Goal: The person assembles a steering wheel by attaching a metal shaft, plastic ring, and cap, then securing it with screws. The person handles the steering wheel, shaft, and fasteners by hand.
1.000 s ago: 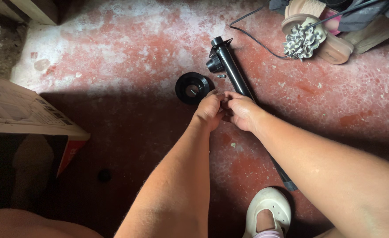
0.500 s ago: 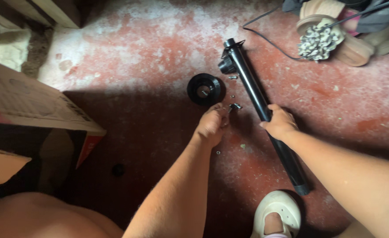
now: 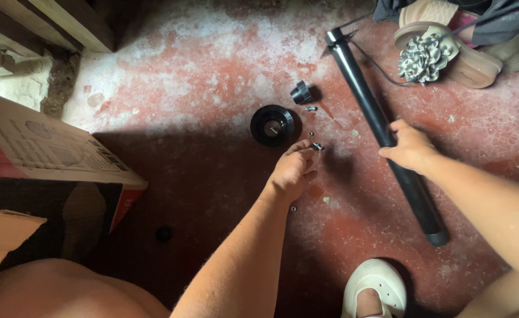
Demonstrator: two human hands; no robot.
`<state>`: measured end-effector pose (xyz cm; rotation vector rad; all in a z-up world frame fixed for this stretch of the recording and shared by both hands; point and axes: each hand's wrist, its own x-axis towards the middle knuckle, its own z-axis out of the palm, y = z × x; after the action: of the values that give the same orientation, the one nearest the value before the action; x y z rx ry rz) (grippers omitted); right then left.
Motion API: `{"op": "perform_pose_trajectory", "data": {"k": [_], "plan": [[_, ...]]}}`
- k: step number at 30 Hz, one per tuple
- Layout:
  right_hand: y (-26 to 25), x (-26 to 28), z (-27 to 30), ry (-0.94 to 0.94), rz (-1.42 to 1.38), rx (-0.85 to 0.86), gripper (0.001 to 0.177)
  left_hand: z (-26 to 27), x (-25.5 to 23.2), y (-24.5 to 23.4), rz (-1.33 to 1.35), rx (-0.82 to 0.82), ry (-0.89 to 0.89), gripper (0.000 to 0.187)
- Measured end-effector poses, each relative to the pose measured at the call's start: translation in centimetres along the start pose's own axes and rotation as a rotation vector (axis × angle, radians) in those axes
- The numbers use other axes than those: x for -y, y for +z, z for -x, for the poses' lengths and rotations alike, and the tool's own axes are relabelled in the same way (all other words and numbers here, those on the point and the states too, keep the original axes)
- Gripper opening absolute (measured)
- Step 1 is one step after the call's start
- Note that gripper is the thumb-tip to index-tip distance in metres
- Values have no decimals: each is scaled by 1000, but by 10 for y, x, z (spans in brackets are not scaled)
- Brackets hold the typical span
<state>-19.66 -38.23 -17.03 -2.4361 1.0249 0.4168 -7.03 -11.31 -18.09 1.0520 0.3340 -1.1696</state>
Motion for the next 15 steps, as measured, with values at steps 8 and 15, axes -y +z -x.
{"op": "perform_pose_trajectory", "data": {"k": [8, 15], "plan": [[15, -60, -6, 101, 42, 41, 76, 17, -49, 27, -46, 69, 141, 33], [5, -18, 7, 85, 80, -3, 78, 26, -245, 10, 12, 186, 1001, 6]]}}
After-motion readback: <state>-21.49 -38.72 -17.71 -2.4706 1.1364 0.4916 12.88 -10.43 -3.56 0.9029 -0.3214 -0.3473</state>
